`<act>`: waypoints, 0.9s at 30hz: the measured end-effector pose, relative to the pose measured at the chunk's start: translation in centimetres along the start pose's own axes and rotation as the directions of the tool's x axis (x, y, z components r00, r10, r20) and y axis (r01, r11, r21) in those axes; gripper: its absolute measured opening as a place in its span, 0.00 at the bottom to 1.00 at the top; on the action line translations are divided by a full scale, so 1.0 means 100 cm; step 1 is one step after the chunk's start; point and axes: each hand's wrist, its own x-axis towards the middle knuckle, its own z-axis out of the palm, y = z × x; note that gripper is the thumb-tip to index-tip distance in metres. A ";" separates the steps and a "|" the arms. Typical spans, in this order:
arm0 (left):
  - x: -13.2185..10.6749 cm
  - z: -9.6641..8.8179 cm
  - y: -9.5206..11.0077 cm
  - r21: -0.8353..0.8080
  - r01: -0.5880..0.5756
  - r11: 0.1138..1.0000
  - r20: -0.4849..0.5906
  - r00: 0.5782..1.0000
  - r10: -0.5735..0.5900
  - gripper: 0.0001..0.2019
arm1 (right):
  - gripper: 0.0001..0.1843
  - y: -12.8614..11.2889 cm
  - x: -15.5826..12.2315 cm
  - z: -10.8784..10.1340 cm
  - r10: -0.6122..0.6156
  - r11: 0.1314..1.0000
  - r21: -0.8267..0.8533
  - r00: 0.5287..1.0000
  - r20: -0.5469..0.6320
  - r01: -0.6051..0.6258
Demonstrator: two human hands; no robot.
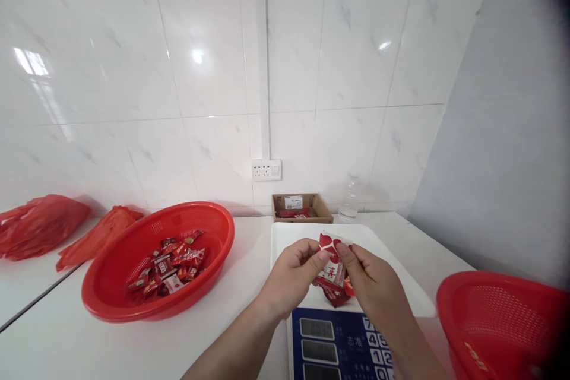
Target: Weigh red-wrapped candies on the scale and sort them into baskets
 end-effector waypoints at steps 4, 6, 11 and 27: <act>0.001 0.000 0.000 0.048 -0.041 0.998 -0.005 0.999 0.042 0.13 | 0.25 0.002 0.002 -0.001 -0.009 1.000 -0.002 1.000 0.015 0.009; 0.002 -0.003 -0.002 0.142 -0.089 0.986 -0.052 0.994 0.097 0.11 | 0.24 0.006 0.005 -0.004 0.001 1.000 0.026 0.999 0.045 -0.002; 0.007 -0.019 -0.007 0.596 -0.060 0.801 -0.228 0.943 0.241 0.11 | 0.20 0.024 0.014 -0.019 0.100 0.985 -0.146 0.993 0.061 -0.090; 0.024 -0.038 -0.031 0.991 0.027 0.131 -0.042 0.992 0.116 0.16 | 0.26 0.055 0.021 -0.011 0.214 0.828 -0.560 0.931 0.296 -0.012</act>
